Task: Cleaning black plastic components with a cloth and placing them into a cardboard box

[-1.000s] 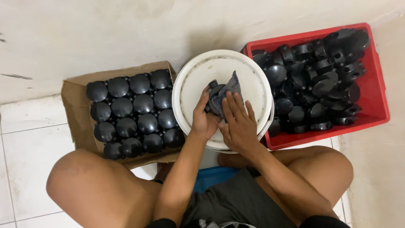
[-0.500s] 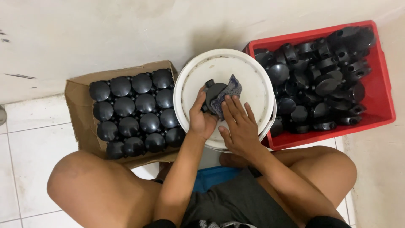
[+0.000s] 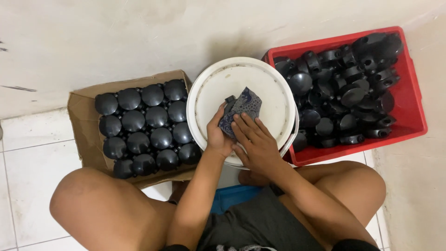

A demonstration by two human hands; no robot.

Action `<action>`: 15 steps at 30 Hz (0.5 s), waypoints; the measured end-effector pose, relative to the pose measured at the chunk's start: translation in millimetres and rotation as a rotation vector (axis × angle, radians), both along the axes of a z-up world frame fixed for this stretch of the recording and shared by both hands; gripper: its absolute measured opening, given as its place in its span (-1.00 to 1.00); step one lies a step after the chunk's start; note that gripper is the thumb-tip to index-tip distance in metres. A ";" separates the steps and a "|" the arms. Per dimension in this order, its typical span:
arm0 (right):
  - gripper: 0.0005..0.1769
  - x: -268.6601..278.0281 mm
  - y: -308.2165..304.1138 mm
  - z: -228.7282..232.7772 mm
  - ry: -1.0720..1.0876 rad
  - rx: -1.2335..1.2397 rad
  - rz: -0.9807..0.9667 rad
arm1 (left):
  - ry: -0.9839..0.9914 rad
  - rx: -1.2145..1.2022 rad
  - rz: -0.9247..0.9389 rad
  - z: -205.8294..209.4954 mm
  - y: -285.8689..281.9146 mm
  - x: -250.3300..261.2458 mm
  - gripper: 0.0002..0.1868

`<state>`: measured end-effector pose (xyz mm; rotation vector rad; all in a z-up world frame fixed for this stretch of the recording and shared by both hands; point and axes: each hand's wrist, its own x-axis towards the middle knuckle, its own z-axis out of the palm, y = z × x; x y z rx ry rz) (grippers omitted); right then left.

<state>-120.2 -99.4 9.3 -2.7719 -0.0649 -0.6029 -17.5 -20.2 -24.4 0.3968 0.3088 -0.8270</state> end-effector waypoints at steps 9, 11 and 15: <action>-0.52 8.7 -49.7 -31.2 -0.107 -0.193 -0.229 | 0.090 0.119 -0.071 13.4 1.3 14.9 -0.59; -0.41 8.6 -53.6 -29.5 0.028 -0.182 -0.267 | 0.070 0.116 -0.073 15.3 0.9 17.0 -0.58; -0.26 9.3 -55.5 -24.2 0.153 0.050 -0.358 | 0.042 0.075 -0.072 13.5 5.8 19.5 -0.56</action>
